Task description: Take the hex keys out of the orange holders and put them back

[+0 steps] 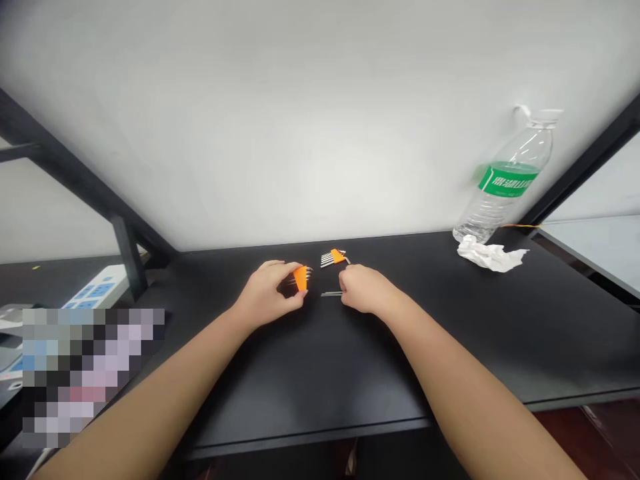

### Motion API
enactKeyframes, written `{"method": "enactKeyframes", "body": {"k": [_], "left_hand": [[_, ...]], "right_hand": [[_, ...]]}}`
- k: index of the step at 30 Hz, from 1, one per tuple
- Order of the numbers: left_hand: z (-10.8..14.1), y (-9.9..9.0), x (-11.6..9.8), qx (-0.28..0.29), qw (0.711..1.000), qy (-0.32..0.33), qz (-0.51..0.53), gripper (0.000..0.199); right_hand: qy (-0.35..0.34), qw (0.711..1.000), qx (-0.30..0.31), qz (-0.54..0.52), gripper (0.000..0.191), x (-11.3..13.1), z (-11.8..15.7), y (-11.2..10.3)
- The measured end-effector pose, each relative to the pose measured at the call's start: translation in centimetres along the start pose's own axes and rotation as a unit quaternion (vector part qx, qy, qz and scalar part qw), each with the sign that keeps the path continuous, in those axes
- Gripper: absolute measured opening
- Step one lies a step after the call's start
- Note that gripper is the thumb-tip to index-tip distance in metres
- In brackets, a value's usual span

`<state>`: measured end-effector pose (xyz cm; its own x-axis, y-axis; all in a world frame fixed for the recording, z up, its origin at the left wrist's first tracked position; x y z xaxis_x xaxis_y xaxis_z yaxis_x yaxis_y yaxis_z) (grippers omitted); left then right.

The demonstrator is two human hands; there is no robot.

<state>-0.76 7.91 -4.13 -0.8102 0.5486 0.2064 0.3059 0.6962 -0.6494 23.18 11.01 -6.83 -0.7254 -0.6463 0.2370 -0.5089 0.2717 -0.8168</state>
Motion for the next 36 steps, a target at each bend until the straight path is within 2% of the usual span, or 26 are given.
{"method": "enactKeyframes", "body": {"k": [4, 10, 15, 22, 27, 32, 36], "left_hand": [[0.0, 0.0, 0.1, -0.002, 1.0, 0.008, -0.008, 0.045], [0.1, -0.1, 0.1, -0.012, 0.999, 0.032, -0.003, 0.042], [0.1, -0.1, -0.1, -0.01, 1.0, 0.028, -0.003, 0.041], [0.1, -0.1, -0.1, -0.011, 0.999, 0.032, -0.011, 0.037], [0.1, 0.1, -0.5, -0.004, 0.999, 0.049, -0.014, 0.033], [0.1, 0.2, -1.0, -0.018, 0.997, 0.075, -0.004, 0.026], [0.2, 0.1, -0.9, -0.035, 0.997, 0.071, 0.013, 0.029]], "right_hand": [[0.018, 1.0, 0.007, -0.012, 0.019, 0.0, 0.0, -0.1], [-0.143, 0.98, -0.077, -0.113, 0.015, 0.3, 0.1, -0.5], [-0.198, 0.969, -0.106, -0.105, 0.017, 0.6, 0.1, -0.4], [-0.23, 0.963, -0.119, -0.078, 0.018, 0.8, 0.3, -0.3], [-0.226, 0.963, -0.128, -0.066, 0.02, 1.7, 0.8, 0.1], [-0.254, 0.948, -0.123, -0.147, 0.016, 2.9, 0.5, 1.2], [-0.224, 0.945, -0.13, -0.201, 0.015, 2.5, 0.2, 1.5]]}}
Point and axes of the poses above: each hand's wrist, its own z-axis away from the middle knuckle, its own y-axis out of the palm, x = y × z, the point moved 1 cm from there along -z, towards the middle knuckle, and after that the axes turned 3 degrees about -z, right-handed, at the moved point
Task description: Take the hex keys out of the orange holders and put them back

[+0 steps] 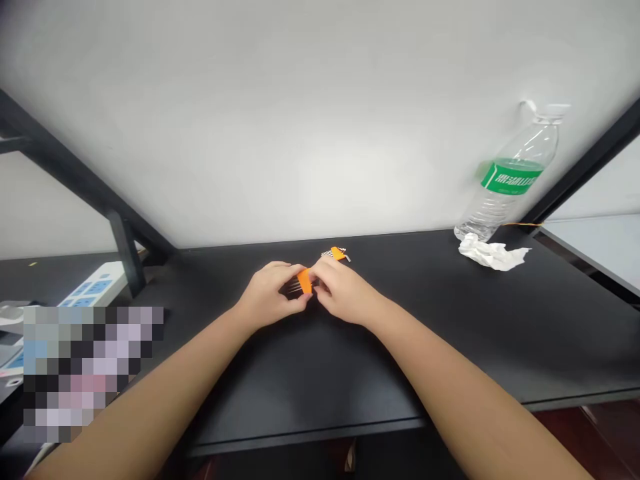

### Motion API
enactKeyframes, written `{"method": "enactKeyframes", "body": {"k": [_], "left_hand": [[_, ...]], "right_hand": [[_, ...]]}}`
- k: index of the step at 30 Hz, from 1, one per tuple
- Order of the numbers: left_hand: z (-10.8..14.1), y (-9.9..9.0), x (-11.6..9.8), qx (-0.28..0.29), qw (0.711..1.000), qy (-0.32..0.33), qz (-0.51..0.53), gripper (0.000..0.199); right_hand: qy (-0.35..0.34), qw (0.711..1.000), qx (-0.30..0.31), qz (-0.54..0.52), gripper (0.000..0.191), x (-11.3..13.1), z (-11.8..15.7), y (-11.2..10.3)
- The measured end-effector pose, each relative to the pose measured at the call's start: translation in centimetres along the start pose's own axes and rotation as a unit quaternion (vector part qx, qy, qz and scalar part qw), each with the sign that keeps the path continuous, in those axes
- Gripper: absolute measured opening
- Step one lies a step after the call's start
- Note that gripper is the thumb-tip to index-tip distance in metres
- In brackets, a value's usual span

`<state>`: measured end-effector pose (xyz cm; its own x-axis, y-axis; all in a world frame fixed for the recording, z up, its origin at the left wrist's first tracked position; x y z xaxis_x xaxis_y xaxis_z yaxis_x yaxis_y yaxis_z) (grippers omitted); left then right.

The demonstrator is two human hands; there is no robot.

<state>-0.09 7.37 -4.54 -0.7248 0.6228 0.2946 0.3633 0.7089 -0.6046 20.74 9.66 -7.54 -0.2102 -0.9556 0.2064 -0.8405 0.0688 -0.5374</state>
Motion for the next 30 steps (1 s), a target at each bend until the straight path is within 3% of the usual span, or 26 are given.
{"method": "enactKeyframes", "body": {"k": [7, 17, 21, 24, 30], "left_hand": [[0.0, -0.4, -0.1, 0.049, 0.997, 0.009, 0.058, 0.034], [-0.1, -0.4, 0.0, 0.098, 0.993, -0.021, 0.061, 0.04], [-0.1, -0.3, 0.0, 0.088, 0.992, -0.042, 0.074, 0.032], [-0.2, -0.3, 0.2, 0.084, 0.991, -0.064, 0.083, 0.034], [-0.2, -0.2, 0.7, 0.098, 0.991, -0.066, 0.064, 0.037]], "right_hand": [[0.056, 0.995, 0.028, -0.08, 0.016, -1.0, 0.1, -0.5], [0.075, 0.994, 0.027, -0.07, 0.014, -1.0, 0.0, -0.5], [0.084, 0.995, 0.053, 0.032, 0.014, -1.4, 0.1, -1.7], [0.121, 0.978, 0.108, 0.133, 0.006, -2.1, 0.4, -3.0], [0.17, 0.96, 0.176, 0.134, 0.004, -2.8, 0.5, -3.6]]}}
Point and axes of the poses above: each hand's wrist, its own z-axis away from the middle knuckle, its own y-axis out of the palm, x = y × z, the point moved 1 cm from there along -z, towards the middle knuckle, and after that the axes turned 3 degrees about -z, right-handed, at the moved point
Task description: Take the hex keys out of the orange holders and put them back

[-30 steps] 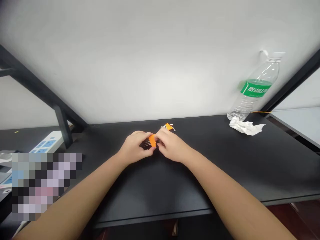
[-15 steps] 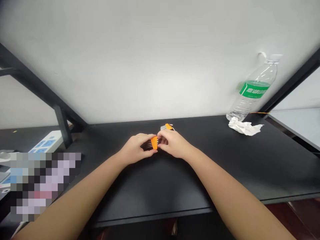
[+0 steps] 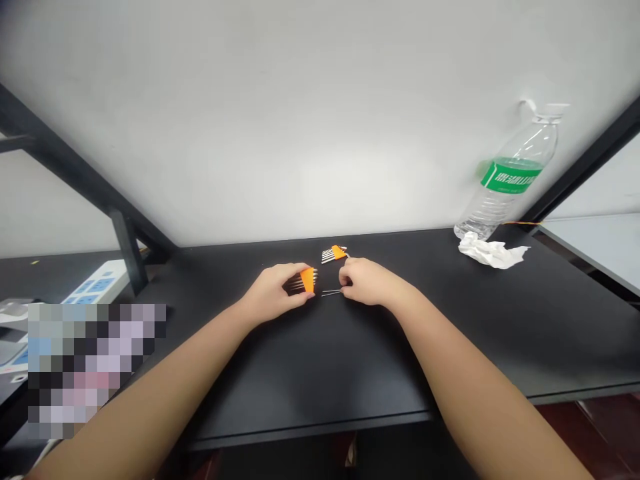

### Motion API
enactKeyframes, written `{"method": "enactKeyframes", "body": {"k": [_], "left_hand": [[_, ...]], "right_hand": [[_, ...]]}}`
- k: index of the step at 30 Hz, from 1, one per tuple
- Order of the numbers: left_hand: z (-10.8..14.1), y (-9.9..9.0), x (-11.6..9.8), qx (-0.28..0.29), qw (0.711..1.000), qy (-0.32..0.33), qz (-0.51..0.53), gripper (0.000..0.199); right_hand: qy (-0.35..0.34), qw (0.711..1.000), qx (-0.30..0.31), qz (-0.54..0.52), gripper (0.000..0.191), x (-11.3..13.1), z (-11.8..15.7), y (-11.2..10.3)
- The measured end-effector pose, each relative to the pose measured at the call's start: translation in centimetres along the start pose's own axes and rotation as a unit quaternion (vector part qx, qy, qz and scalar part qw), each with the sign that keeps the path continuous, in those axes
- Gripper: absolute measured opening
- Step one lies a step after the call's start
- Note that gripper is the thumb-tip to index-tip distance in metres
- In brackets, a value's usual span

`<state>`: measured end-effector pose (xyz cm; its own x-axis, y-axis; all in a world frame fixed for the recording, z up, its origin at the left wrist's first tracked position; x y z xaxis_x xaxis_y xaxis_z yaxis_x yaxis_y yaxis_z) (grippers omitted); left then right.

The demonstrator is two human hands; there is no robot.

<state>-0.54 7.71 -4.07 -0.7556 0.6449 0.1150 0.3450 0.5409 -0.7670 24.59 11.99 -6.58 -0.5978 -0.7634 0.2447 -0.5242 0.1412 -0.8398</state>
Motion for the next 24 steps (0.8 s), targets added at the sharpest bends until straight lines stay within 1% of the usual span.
{"method": "enactKeyframes", "body": {"k": [3, 6, 8, 9, 13, 17, 21, 24], "left_hand": [[0.0, 0.1, 0.1, -0.011, 1.0, 0.004, -0.018, 0.039], [0.0, 0.2, 0.2, -0.016, 0.999, 0.004, -0.028, 0.039], [0.0, 0.2, 0.2, -0.012, 1.0, 0.007, -0.027, 0.038], [0.0, 0.2, 0.3, -0.012, 1.0, 0.007, -0.027, 0.039], [0.0, 0.3, 0.4, -0.022, 0.999, 0.006, -0.037, 0.041], [0.0, 0.3, 0.5, -0.026, 0.999, -0.001, -0.023, 0.043], [0.1, 0.3, 0.6, -0.046, 0.999, -0.012, -0.002, 0.048], [0.2, 0.4, 0.8, -0.064, 0.998, -0.013, 0.012, 0.049]], "right_hand": [[0.019, 1.0, 0.011, 0.019, 0.007, 0.5, -0.1, 0.3], [0.067, 0.997, 0.023, 0.035, 0.005, 0.9, -0.1, 0.6], [0.091, 0.995, 0.025, 0.023, 0.005, 0.9, -0.1, 0.7], [0.092, 0.995, 0.02, 0.011, 0.007, 0.8, 0.0, 0.8], [0.035, 0.998, -0.008, -0.044, 0.011, 0.6, 0.1, 0.7], [-0.018, 0.996, -0.026, -0.086, 0.012, 1.4, 0.2, 0.6], [-0.064, 0.991, -0.083, -0.079, 0.014, 2.5, 0.2, 0.5], [-0.084, 0.987, -0.114, -0.07, 0.015, 2.7, 0.3, 0.4]]}}
Point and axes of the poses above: each hand's wrist, its own z-axis away from the middle knuckle, its own y-axis out of the palm, x = y × z, the point moved 1 cm from there along -z, towards the middle knuckle, and after that the axes turned 3 degrees about -z, right-handed, at the moved point
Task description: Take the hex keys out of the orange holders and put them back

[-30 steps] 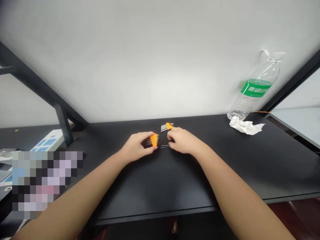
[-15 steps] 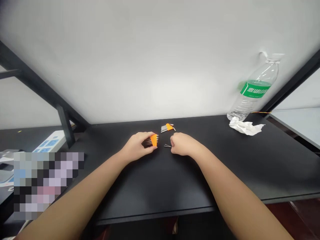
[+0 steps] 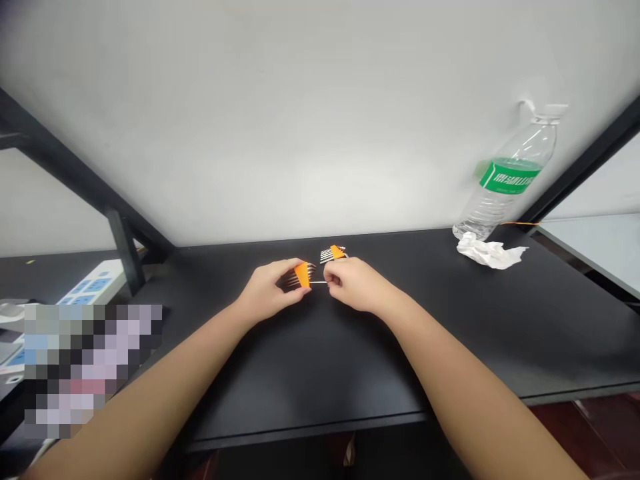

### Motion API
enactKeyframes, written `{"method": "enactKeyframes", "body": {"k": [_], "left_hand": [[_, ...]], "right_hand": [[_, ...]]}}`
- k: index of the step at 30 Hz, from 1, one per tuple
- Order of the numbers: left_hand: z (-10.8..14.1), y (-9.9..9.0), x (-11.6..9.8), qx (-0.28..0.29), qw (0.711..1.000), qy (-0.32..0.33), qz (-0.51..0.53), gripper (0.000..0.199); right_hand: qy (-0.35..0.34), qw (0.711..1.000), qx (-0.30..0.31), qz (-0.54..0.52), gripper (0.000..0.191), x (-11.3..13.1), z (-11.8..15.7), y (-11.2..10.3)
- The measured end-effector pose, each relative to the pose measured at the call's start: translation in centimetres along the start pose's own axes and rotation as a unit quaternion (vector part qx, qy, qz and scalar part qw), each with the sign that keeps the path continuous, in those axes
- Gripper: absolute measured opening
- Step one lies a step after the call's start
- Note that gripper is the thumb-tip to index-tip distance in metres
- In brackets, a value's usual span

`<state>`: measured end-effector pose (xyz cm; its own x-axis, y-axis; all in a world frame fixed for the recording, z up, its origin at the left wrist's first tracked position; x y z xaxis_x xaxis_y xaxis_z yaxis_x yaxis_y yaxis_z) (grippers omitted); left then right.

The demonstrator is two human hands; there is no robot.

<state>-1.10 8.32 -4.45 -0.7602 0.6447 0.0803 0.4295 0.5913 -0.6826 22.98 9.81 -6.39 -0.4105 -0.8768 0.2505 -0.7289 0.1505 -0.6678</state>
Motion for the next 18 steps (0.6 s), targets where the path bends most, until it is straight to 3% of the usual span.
{"method": "enactKeyframes", "body": {"k": [9, 18], "left_hand": [[0.06, 0.08, -0.05, -0.003, 1.0, -0.009, 0.024, 0.049], [0.11, 0.09, -0.23, -0.016, 0.998, -0.026, 0.053, 0.047]], "right_hand": [[-0.045, 0.999, -0.026, 0.017, 0.016, 0.06, 0.19, -0.31], [-0.046, 0.999, -0.027, 0.007, 0.016, 0.28, 0.13, -0.43]]}}
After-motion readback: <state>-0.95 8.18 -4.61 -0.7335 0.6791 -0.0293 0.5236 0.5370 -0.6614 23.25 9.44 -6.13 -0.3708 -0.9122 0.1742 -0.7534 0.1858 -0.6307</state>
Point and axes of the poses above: each hand's wrist, its own z-axis away from the middle knuckle, its own y-axis out of the palm, x = y × z, the point moved 1 cm from there along -z, towards the middle knuckle, and after that the axes turned 3 degrees about -z, right-handed, at the moved point
